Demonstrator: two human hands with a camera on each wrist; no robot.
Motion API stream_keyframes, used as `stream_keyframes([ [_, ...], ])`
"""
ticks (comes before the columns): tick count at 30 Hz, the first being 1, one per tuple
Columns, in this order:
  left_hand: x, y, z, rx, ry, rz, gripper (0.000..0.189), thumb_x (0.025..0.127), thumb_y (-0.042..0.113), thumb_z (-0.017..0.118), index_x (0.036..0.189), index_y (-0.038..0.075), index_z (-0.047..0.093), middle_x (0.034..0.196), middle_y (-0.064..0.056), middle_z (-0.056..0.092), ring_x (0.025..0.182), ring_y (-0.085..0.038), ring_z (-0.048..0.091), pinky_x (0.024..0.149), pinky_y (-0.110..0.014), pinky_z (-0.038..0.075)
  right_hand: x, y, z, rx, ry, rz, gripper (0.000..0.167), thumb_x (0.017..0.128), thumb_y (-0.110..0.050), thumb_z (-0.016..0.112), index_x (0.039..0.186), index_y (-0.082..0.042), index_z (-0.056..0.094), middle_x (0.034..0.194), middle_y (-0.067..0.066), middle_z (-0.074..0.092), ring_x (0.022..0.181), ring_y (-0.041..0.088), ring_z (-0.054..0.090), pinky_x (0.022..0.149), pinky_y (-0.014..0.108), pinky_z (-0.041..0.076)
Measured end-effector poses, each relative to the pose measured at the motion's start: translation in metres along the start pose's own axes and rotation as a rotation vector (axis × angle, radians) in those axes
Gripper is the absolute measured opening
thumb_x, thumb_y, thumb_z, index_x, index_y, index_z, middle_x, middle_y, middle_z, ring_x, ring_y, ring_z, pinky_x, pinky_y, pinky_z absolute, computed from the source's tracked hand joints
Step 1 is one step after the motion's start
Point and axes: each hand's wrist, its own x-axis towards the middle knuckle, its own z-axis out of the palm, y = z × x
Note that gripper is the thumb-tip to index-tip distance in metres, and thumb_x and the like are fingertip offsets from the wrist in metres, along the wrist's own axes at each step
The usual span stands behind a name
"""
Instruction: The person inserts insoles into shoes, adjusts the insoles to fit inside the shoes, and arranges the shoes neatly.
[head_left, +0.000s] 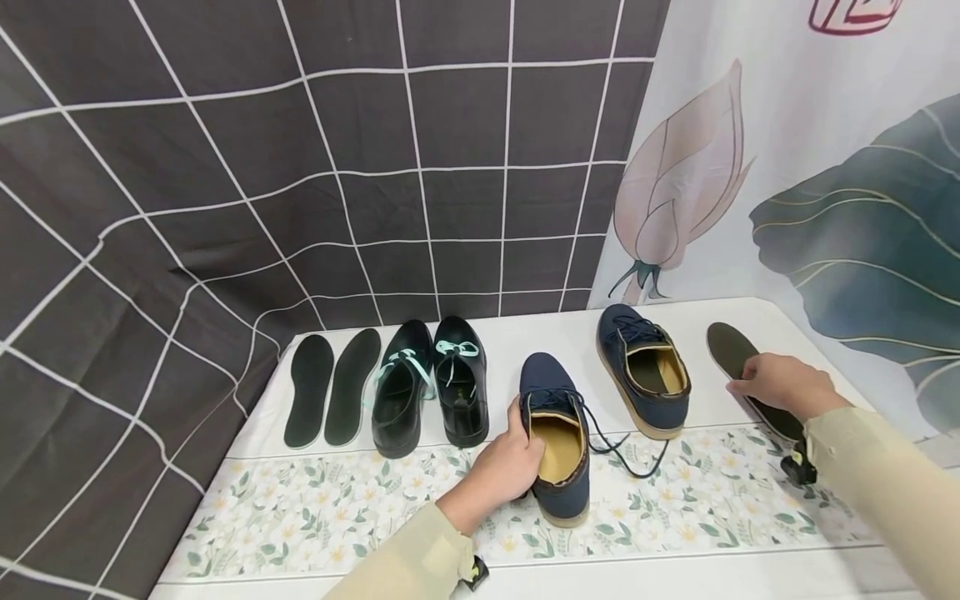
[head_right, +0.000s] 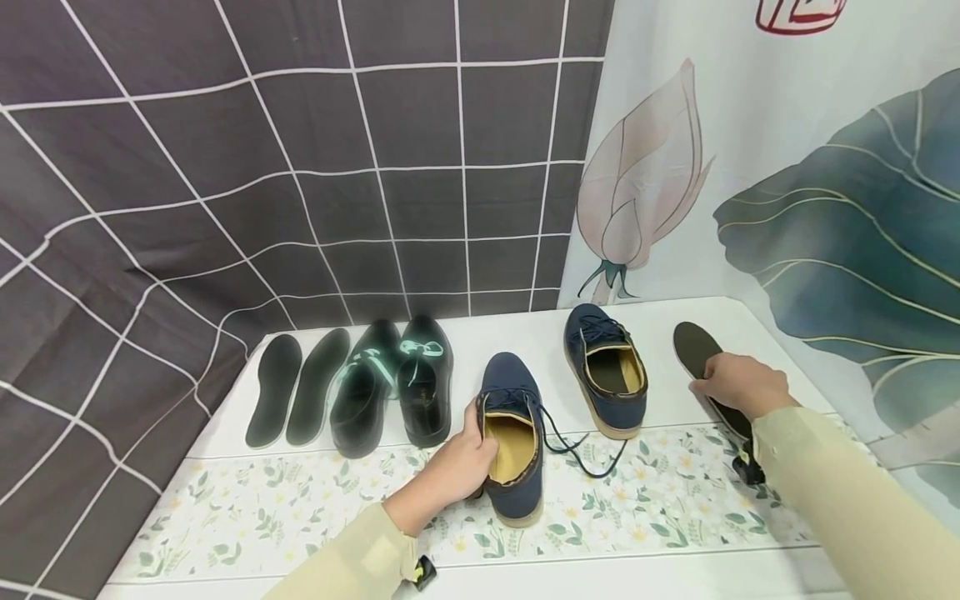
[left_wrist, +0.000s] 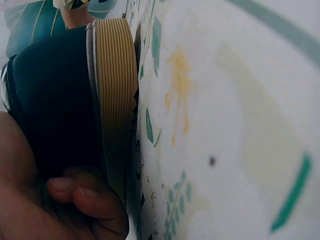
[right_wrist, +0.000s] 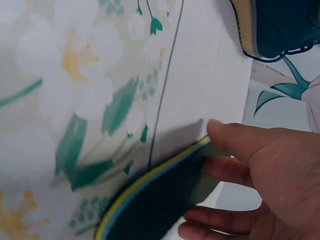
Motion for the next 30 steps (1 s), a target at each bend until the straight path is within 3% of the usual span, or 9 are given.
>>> stream_keyframes([
  [6,-0.001,0.0,-0.001,-0.01,-0.006,0.005,0.074,0.1,0.03,0.041,0.162,0.013,0.003,0.1,-0.018,0.071,0.069,-0.021,0.059,0.063,-0.039,0.044,0.004,-0.008,0.007,0.025,0.017,0.023,0.051,0.093,-0.048,0.064,0.093,0.003,0.056,0.078,0.017,0.057,0.07,0.031,0.054,0.058,0.042,0.043],
  [15,-0.002,0.001,0.0,-0.014,-0.01,0.004,0.075,0.1,0.031,0.041,0.162,0.014,0.002,0.09,-0.015,0.07,0.065,-0.021,0.058,0.062,-0.039,0.044,0.011,0.0,0.014,0.007,0.129,0.033,0.058,0.087,-0.053,0.07,0.089,0.004,0.058,0.076,0.019,0.059,0.067,0.033,0.054,0.058,0.046,0.042],
  [22,-0.002,0.002,-0.001,-0.004,-0.003,0.004,0.075,0.1,0.03,0.042,0.162,0.012,0.003,0.089,-0.015,0.07,0.066,-0.02,0.059,0.062,-0.039,0.044,0.014,0.004,0.022,0.016,0.223,0.116,0.1,0.078,-0.063,0.074,0.119,0.022,0.043,0.095,0.04,0.057,0.075,0.048,0.059,0.056,0.052,0.046],
  [25,-0.002,0.001,-0.001,-0.003,-0.003,0.004,0.075,0.1,0.03,0.042,0.161,0.011,0.003,0.087,-0.015,0.07,0.065,-0.02,0.058,0.062,-0.039,0.044,0.014,0.002,0.024,-0.001,0.237,0.098,0.096,0.079,-0.062,0.074,0.119,0.02,0.045,0.1,0.04,0.059,0.074,0.047,0.061,0.057,0.053,0.046],
  [30,-0.001,-0.001,-0.001,-0.011,-0.009,0.002,0.075,0.1,0.03,0.041,0.162,0.013,0.003,0.087,-0.014,0.069,0.064,-0.021,0.058,0.061,-0.038,0.044,0.014,0.0,0.025,-0.013,0.246,0.06,0.078,0.082,-0.054,0.075,0.109,0.015,0.054,0.09,0.034,0.063,0.068,0.039,0.06,0.055,0.049,0.045],
])
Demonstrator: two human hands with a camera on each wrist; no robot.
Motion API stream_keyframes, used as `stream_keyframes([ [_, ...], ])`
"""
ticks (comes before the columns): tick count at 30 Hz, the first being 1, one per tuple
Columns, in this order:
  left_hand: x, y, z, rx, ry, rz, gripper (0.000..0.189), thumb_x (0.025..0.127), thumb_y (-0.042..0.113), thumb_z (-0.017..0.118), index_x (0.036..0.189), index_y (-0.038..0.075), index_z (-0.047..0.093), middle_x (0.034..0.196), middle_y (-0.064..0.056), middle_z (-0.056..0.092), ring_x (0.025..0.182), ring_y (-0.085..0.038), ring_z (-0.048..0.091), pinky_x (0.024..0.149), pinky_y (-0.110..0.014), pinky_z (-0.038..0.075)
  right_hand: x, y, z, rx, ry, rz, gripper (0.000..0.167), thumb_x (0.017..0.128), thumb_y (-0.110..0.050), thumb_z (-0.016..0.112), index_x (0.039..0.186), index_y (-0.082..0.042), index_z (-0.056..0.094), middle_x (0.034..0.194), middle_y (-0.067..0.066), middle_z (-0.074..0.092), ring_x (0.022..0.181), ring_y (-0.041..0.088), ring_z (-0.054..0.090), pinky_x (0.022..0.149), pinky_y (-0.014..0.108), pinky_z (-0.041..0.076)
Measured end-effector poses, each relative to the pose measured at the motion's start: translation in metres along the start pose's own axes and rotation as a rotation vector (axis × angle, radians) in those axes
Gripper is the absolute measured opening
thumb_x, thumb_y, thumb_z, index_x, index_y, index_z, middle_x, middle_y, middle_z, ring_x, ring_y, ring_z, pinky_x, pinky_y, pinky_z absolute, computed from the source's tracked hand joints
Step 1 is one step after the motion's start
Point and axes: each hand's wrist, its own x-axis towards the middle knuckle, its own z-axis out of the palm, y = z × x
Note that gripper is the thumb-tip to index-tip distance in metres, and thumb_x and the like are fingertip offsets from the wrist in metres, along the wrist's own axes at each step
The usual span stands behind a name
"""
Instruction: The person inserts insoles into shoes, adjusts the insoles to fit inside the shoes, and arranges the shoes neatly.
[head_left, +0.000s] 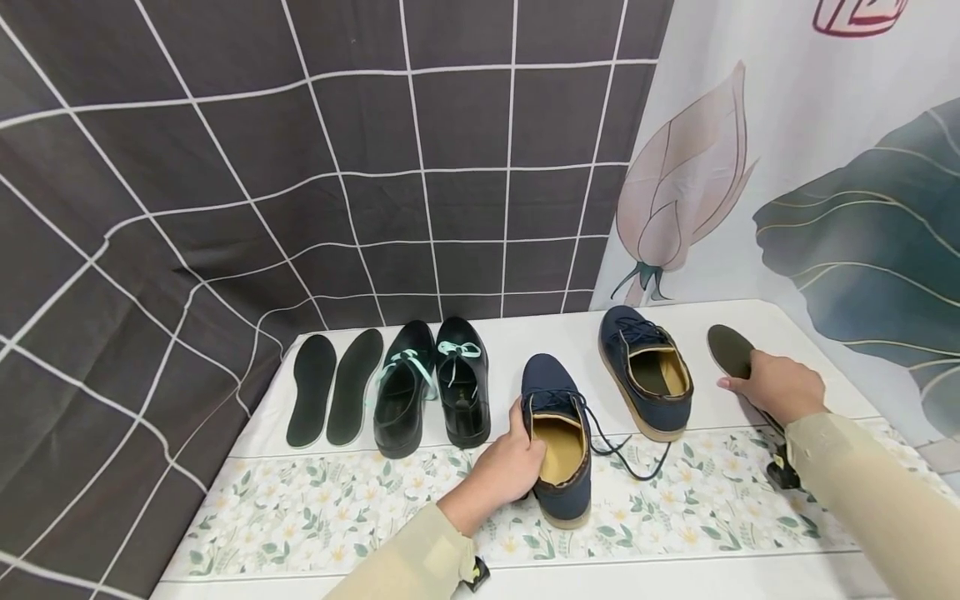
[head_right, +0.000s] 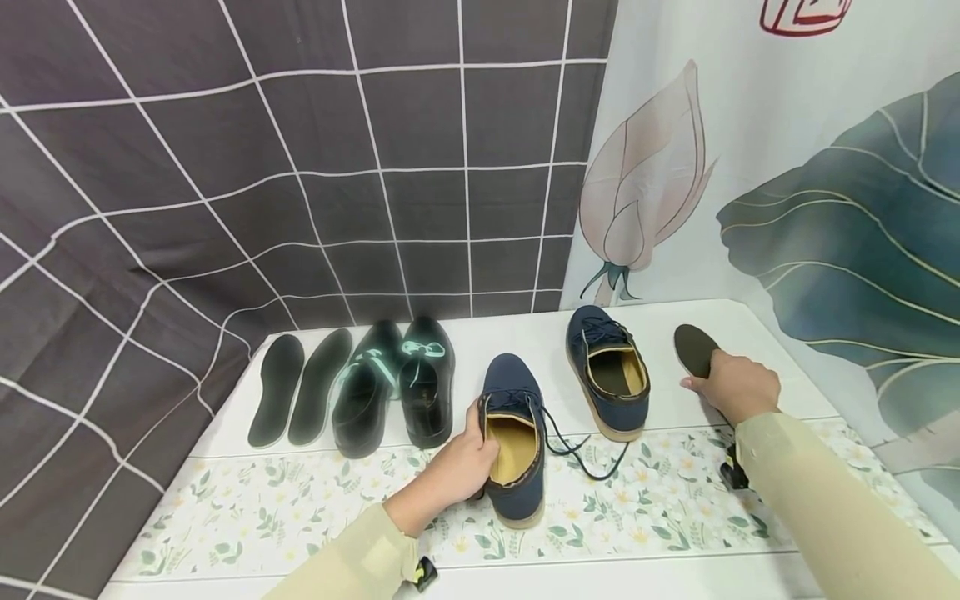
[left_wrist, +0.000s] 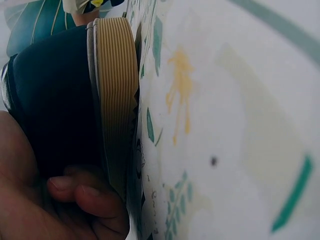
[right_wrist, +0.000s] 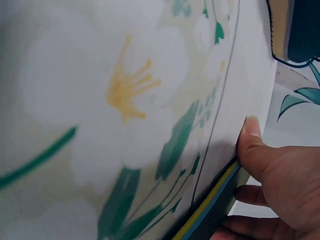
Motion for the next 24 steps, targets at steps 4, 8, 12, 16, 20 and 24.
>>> stream_keyframes([
  [4,-0.0001,-0.0008,0.0011,0.007,0.006,0.006,0.074,0.099,0.03,0.041,0.161,0.012,0.004,0.092,-0.017,0.071,0.067,-0.021,0.059,0.063,-0.039,0.045,-0.0016,-0.0021,-0.0025,0.015,-0.006,-0.006,0.065,0.084,-0.048,0.075,0.101,0.011,0.056,0.083,0.027,0.062,0.067,0.036,0.058,0.055,0.047,0.043],
  [8,-0.001,-0.0006,0.0013,0.011,0.012,0.016,0.074,0.099,0.029,0.041,0.161,0.011,0.005,0.097,-0.018,0.071,0.069,-0.021,0.06,0.064,-0.039,0.045,-0.0027,-0.0043,-0.004,0.021,-0.001,-0.018,0.06,0.085,-0.045,0.076,0.1,0.01,0.056,0.083,0.027,0.062,0.069,0.037,0.059,0.056,0.049,0.044],
  [12,-0.0013,-0.0001,0.0012,0.014,0.013,0.02,0.074,0.099,0.029,0.041,0.161,0.011,0.005,0.098,-0.019,0.071,0.071,-0.021,0.061,0.065,-0.04,0.046,-0.0033,-0.0043,-0.0043,0.01,0.013,-0.045,0.068,0.085,-0.045,0.076,0.114,0.013,0.056,0.098,0.036,0.063,0.079,0.047,0.062,0.061,0.055,0.047],
  [16,-0.0012,0.0003,0.0008,0.011,0.007,0.016,0.074,0.1,0.029,0.041,0.161,0.011,0.004,0.095,-0.018,0.071,0.069,-0.021,0.06,0.064,-0.039,0.045,-0.0045,-0.0053,-0.0045,-0.02,0.015,-0.091,0.072,0.086,-0.043,0.074,0.126,0.014,0.055,0.116,0.042,0.059,0.097,0.058,0.059,0.071,0.063,0.048],
  [20,-0.0006,0.0002,0.0003,0.001,0.003,0.006,0.074,0.1,0.03,0.041,0.161,0.012,0.003,0.093,-0.017,0.07,0.066,-0.021,0.059,0.062,-0.039,0.044,-0.0046,-0.0085,-0.0057,-0.047,-0.002,-0.13,0.051,0.09,-0.036,0.071,0.11,0.01,0.065,0.099,0.035,0.065,0.086,0.052,0.063,0.07,0.06,0.05],
  [24,-0.0004,-0.0004,0.0007,0.003,0.005,0.006,0.074,0.1,0.029,0.041,0.161,0.013,0.004,0.097,-0.017,0.071,0.067,-0.021,0.059,0.062,-0.039,0.044,-0.0043,-0.0098,-0.0057,-0.071,-0.008,-0.144,0.028,0.092,-0.026,0.066,0.086,0.002,0.067,0.081,0.025,0.066,0.071,0.039,0.062,0.064,0.056,0.051],
])
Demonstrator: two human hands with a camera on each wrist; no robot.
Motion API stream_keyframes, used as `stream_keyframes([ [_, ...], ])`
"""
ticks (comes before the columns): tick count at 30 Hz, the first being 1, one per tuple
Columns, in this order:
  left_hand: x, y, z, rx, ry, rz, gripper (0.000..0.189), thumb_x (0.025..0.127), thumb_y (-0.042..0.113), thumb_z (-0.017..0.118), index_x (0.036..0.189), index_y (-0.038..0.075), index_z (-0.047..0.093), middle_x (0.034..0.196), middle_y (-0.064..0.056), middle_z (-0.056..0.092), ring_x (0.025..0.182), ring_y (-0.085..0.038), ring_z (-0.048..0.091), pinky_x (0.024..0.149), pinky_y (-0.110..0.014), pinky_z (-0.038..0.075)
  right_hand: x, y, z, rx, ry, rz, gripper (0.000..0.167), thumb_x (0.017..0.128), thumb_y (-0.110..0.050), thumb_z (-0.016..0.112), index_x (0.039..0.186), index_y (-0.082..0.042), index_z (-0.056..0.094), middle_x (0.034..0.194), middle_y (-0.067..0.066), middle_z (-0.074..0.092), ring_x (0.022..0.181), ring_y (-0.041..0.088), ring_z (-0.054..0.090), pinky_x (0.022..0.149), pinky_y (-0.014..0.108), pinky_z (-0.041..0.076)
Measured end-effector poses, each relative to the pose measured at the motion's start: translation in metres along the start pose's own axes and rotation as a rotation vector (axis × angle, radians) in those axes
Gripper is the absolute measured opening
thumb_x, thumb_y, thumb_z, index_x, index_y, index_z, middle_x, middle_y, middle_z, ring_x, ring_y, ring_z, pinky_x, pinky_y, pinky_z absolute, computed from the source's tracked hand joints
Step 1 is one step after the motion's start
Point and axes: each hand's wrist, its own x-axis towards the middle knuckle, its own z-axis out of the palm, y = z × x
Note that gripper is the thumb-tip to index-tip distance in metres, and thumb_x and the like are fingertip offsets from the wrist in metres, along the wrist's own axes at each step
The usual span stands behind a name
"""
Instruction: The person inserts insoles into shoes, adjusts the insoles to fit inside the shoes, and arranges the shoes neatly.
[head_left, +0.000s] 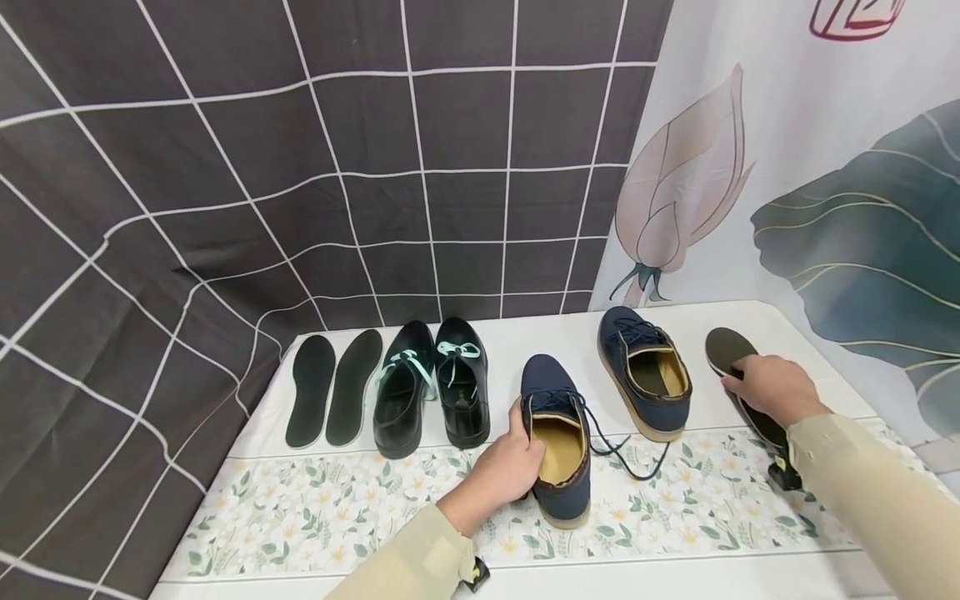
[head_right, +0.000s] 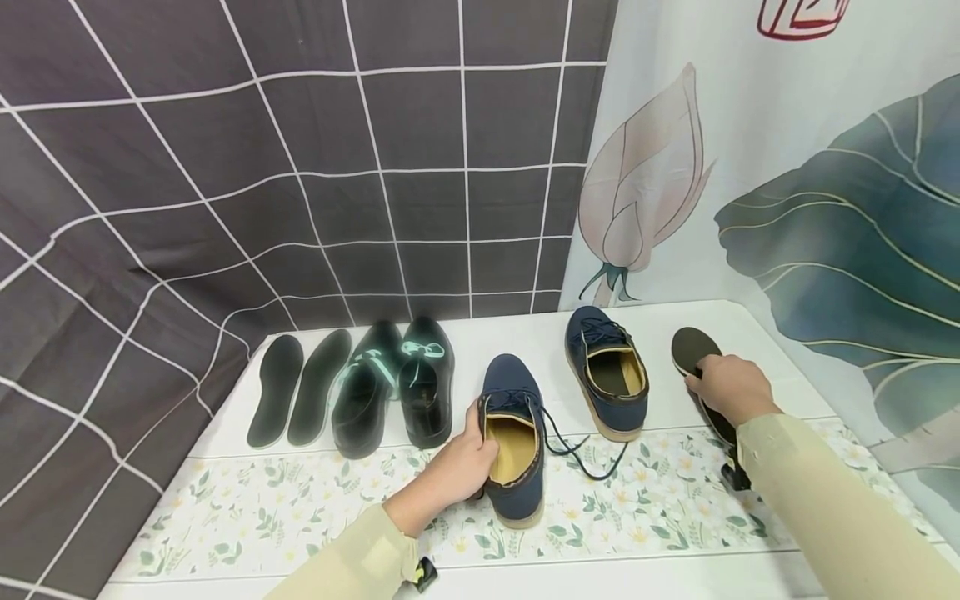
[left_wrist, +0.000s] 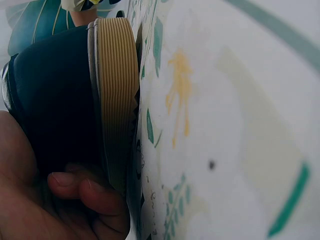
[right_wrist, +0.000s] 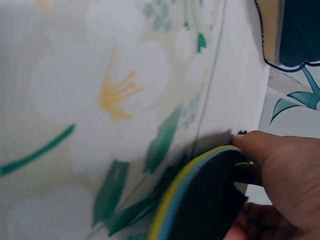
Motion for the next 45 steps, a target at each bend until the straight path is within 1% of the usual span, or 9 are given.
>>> stream_keyframes([
  [5,0.001,-0.002,0.002,-0.007,-0.005,0.002,0.074,0.1,0.03,0.041,0.161,0.013,0.003,0.095,-0.017,0.071,0.067,-0.021,0.059,0.062,-0.039,0.044,0.001,0.002,0.006,-0.02,0.042,-0.006,0.022,0.091,-0.016,0.062,0.086,0.004,0.066,0.086,0.031,0.064,0.076,0.045,0.063,0.069,0.059,0.05],
  [7,0.001,-0.002,0.002,-0.01,-0.008,0.0,0.074,0.1,0.03,0.041,0.162,0.013,0.003,0.092,-0.016,0.071,0.066,-0.021,0.059,0.062,-0.039,0.044,0.001,0.002,0.007,-0.012,0.053,-0.01,0.02,0.091,-0.014,0.06,0.081,0.003,0.064,0.085,0.031,0.063,0.077,0.046,0.062,0.07,0.06,0.05],
  [12,0.002,-0.002,0.003,0.002,0.004,-0.006,0.075,0.1,0.03,0.042,0.162,0.013,0.003,0.094,-0.017,0.072,0.068,-0.021,0.061,0.062,-0.039,0.045,0.001,0.002,0.006,0.022,0.053,-0.041,0.026,0.092,-0.01,0.054,0.066,-0.007,0.053,0.076,0.023,0.06,0.069,0.038,0.06,0.069,0.058,0.049],
  [16,0.003,-0.001,0.003,0.011,0.014,-0.02,0.076,0.099,0.03,0.043,0.162,0.013,0.003,0.098,-0.018,0.072,0.072,-0.021,0.062,0.065,-0.041,0.046,0.0,0.002,0.006,0.06,0.058,-0.064,0.031,0.093,-0.009,0.053,0.062,-0.011,0.046,0.069,0.014,0.056,0.063,0.028,0.053,0.063,0.052,0.047],
  [21,0.003,0.0,0.003,0.006,0.006,-0.028,0.076,0.099,0.03,0.042,0.162,0.014,0.003,0.098,-0.017,0.072,0.071,-0.021,0.062,0.064,-0.04,0.045,-0.005,0.003,0.008,0.093,0.068,-0.079,0.036,0.094,-0.009,0.053,0.06,-0.014,0.042,0.06,0.004,0.043,0.058,0.021,0.043,0.057,0.04,0.037],
  [30,0.005,0.0,0.003,0.02,0.006,-0.03,0.076,0.099,0.031,0.041,0.162,0.013,0.003,0.102,-0.017,0.072,0.073,-0.02,0.062,0.066,-0.04,0.046,-0.016,0.0,0.002,0.101,0.138,-0.096,0.036,0.093,-0.012,0.053,0.058,-0.016,0.044,0.059,0.002,0.041,0.056,0.019,0.041,0.053,0.034,0.032],
  [38,0.003,0.001,0.001,0.002,0.003,-0.031,0.076,0.099,0.03,0.042,0.162,0.014,0.002,0.1,-0.017,0.072,0.072,-0.021,0.061,0.065,-0.04,0.045,-0.031,-0.016,-0.013,0.151,0.151,-0.091,0.029,0.092,-0.014,0.053,0.064,-0.012,0.06,0.061,0.003,0.048,0.055,0.019,0.043,0.051,0.034,0.033],
  [43,0.002,0.002,0.001,0.001,0.008,-0.024,0.077,0.098,0.03,0.043,0.162,0.014,0.003,0.104,-0.018,0.072,0.075,-0.021,0.062,0.067,-0.042,0.046,-0.044,-0.026,-0.016,0.143,0.257,-0.107,0.035,0.092,-0.013,0.054,0.058,-0.016,0.05,0.065,0.005,0.044,0.055,0.019,0.039,0.051,0.032,0.03],
  [45,0.002,0.002,0.001,0.002,0.01,-0.024,0.077,0.098,0.03,0.043,0.162,0.014,0.003,0.105,-0.019,0.072,0.076,-0.022,0.062,0.067,-0.042,0.046,-0.048,-0.031,-0.019,0.143,0.291,-0.11,0.031,0.092,-0.012,0.054,0.06,-0.012,0.055,0.068,0.006,0.045,0.056,0.019,0.039,0.05,0.032,0.03],
])
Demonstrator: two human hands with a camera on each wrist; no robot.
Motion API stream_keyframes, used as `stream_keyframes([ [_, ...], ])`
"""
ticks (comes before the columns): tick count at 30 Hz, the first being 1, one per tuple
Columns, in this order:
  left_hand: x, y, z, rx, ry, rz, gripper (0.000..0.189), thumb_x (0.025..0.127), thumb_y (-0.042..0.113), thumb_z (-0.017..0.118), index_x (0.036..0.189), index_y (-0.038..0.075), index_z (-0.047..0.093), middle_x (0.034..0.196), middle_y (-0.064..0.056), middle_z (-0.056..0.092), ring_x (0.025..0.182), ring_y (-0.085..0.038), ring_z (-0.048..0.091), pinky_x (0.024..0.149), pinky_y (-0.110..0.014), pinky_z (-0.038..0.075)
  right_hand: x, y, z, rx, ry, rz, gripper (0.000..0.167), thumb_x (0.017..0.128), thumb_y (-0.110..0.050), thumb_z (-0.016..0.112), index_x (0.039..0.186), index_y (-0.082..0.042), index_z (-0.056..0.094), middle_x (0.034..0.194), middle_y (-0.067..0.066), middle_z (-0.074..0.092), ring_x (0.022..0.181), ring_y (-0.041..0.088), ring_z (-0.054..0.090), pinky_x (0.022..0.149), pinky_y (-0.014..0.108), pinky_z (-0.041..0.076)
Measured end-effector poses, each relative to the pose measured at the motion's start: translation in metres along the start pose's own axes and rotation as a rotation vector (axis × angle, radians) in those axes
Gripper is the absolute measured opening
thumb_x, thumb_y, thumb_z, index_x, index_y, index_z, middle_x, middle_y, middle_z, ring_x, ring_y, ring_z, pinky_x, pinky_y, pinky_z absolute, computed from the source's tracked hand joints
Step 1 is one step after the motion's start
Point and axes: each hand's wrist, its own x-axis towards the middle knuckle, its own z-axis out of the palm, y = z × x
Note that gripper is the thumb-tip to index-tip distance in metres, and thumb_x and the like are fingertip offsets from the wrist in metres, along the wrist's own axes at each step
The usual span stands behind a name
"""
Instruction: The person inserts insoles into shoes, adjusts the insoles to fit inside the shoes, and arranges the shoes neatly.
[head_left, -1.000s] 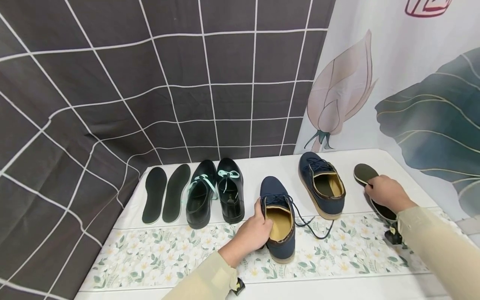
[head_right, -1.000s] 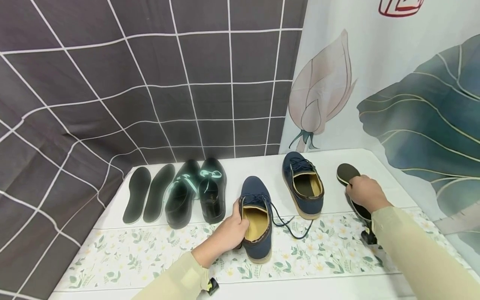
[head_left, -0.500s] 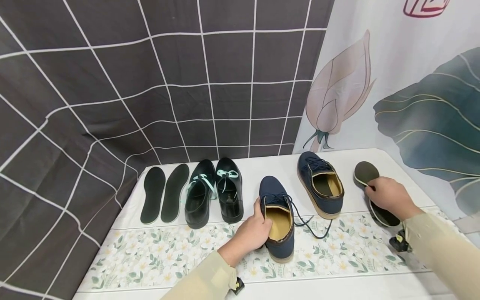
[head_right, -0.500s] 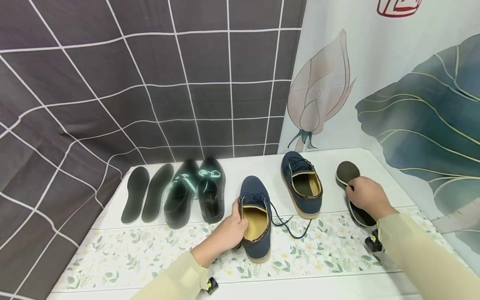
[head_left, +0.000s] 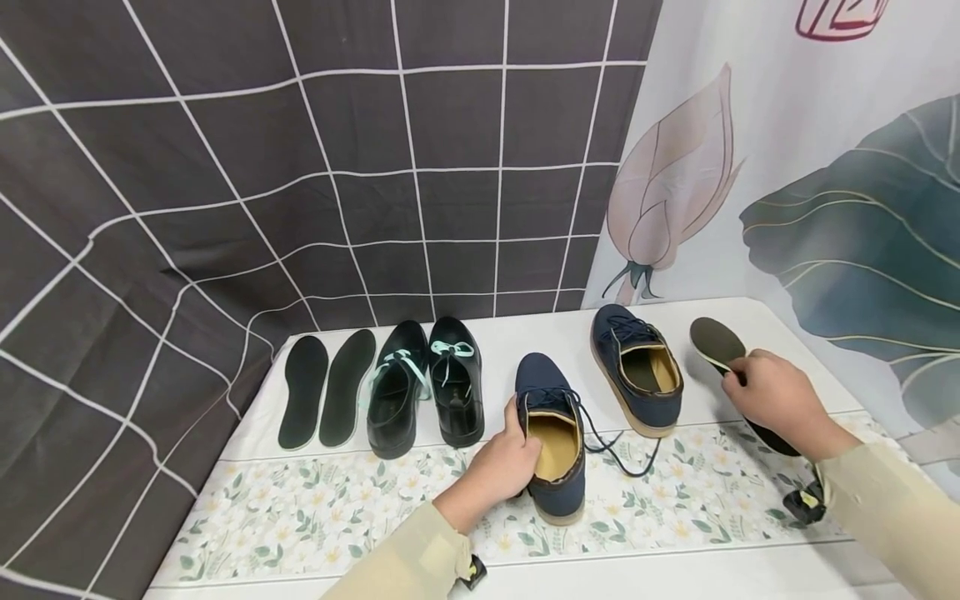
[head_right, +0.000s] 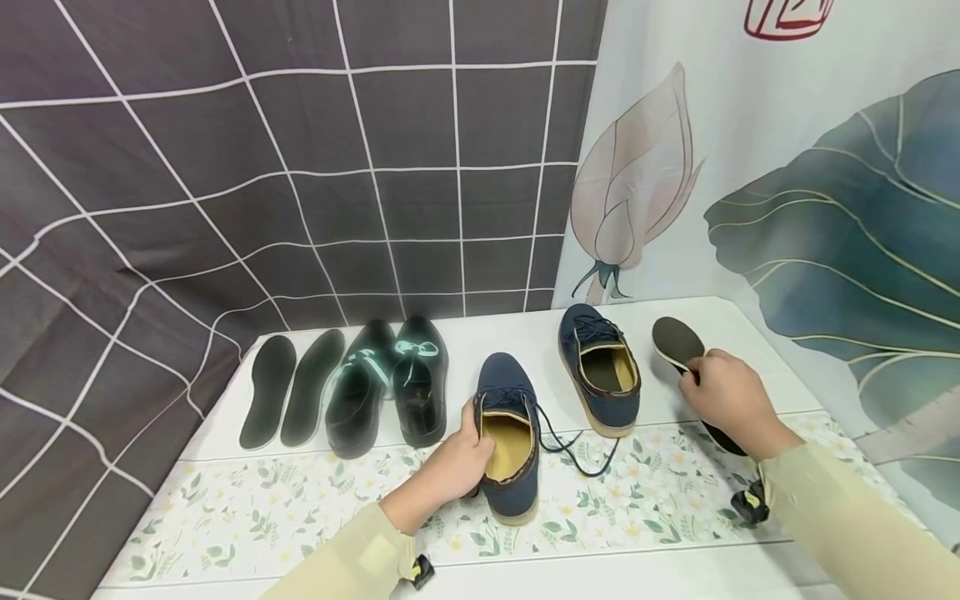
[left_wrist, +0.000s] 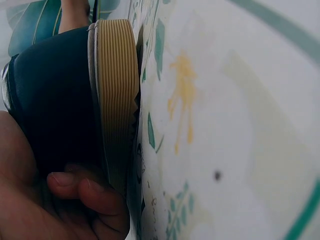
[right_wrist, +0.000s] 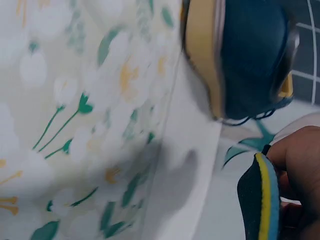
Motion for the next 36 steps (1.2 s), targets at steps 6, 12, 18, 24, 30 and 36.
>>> stream_keyframes([
  [6,0.001,-0.001,0.0,-0.004,-0.003,-0.003,0.077,0.098,0.03,0.043,0.162,0.014,0.003,0.099,-0.018,0.071,0.072,-0.022,0.061,0.065,-0.041,0.045,-0.006,-0.025,-0.021,0.034,0.052,-0.012,0.033,0.091,-0.013,0.057,0.11,0.009,0.071,0.076,0.011,0.057,0.055,0.018,0.043,0.048,0.031,0.032],
  [12,0.001,0.0,0.0,-0.024,-0.016,-0.006,0.077,0.098,0.03,0.042,0.162,0.013,0.002,0.104,-0.019,0.071,0.076,-0.022,0.062,0.068,-0.042,0.046,-0.017,-0.061,-0.043,0.069,0.015,-0.09,0.033,0.092,-0.016,0.058,0.114,0.004,0.072,0.073,0.003,0.057,0.056,0.014,0.045,0.049,0.03,0.036],
  [18,0.001,-0.001,0.0,-0.015,-0.017,0.01,0.076,0.099,0.031,0.04,0.162,0.012,0.003,0.108,-0.021,0.071,0.081,-0.023,0.065,0.072,-0.043,0.048,-0.036,-0.101,-0.05,0.091,0.002,-0.227,0.03,0.091,-0.016,0.066,0.115,0.0,0.074,0.071,-0.006,0.05,0.058,0.007,0.041,0.051,0.026,0.033],
  [24,0.001,-0.002,-0.002,-0.003,-0.016,0.032,0.074,0.1,0.032,0.039,0.161,0.01,0.005,0.106,-0.02,0.071,0.08,-0.021,0.065,0.073,-0.041,0.049,-0.057,-0.14,-0.051,0.139,-0.011,-0.359,0.027,0.087,-0.017,0.072,0.112,-0.008,0.077,0.076,-0.013,0.052,0.06,0.0,0.038,0.054,0.022,0.035],
  [30,0.001,-0.003,-0.003,-0.044,-0.036,0.032,0.074,0.1,0.034,0.038,0.162,0.01,0.004,0.108,-0.021,0.07,0.076,-0.021,0.063,0.072,-0.041,0.048,-0.071,-0.162,-0.05,0.172,-0.056,-0.408,0.029,0.09,-0.021,0.073,0.117,-0.015,0.076,0.073,-0.018,0.045,0.059,-0.004,0.034,0.053,0.02,0.034],
  [36,0.003,-0.005,-0.003,-0.071,-0.024,0.031,0.07,0.102,0.039,0.036,0.162,0.015,0.007,0.113,-0.025,0.069,0.081,-0.025,0.066,0.075,-0.044,0.05,-0.077,-0.173,-0.045,0.229,-0.123,-0.453,0.025,0.092,-0.024,0.071,0.115,-0.015,0.076,0.075,-0.019,0.047,0.06,-0.005,0.037,0.052,0.018,0.035],
])
